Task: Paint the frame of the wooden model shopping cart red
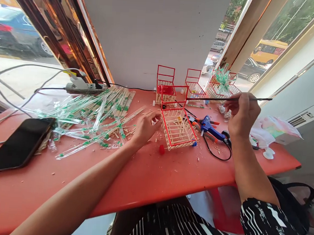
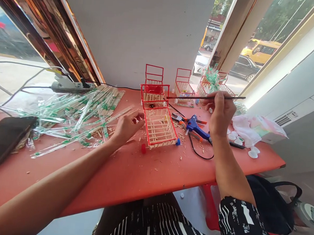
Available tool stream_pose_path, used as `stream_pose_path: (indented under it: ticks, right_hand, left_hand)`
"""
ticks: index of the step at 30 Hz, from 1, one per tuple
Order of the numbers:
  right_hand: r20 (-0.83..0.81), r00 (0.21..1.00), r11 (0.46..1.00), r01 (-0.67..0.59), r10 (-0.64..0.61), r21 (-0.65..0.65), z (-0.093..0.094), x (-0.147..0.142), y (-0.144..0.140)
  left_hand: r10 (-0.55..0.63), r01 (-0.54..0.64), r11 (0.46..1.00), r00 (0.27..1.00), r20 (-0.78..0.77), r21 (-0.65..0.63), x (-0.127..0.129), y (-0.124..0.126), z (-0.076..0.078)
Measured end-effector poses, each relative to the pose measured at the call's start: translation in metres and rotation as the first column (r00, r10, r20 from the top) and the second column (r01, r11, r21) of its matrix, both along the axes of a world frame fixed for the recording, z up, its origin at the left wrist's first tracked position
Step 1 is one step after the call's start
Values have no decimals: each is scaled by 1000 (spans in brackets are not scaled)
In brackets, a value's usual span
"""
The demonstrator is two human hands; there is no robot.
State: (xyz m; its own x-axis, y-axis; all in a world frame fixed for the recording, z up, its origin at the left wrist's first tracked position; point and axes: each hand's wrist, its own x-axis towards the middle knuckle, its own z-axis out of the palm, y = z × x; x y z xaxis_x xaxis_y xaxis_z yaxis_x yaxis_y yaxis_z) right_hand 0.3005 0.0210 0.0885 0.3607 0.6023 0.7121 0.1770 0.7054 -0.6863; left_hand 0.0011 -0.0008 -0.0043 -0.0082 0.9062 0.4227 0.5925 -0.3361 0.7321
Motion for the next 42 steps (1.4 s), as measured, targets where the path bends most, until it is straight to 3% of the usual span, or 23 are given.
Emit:
stream_pose_path:
  ticks: [10, 32, 42]
  right_hand:
    - [141, 990, 999, -30, 25, 30, -8, 8, 4]
    - [162, 987, 998, -6, -5, 64, -10, 8, 3]
    - [169, 985, 1000, 26, -28, 13, -9, 8, 1]
  left_hand:
    - [-8, 8, 1000, 1000, 1, 20, -1, 2, -3]
    - [-5, 5, 1000, 999, 32, -9, 1, -2, 4]
    - [-11, 11, 1000, 1000, 18, -3, 0, -1, 1]
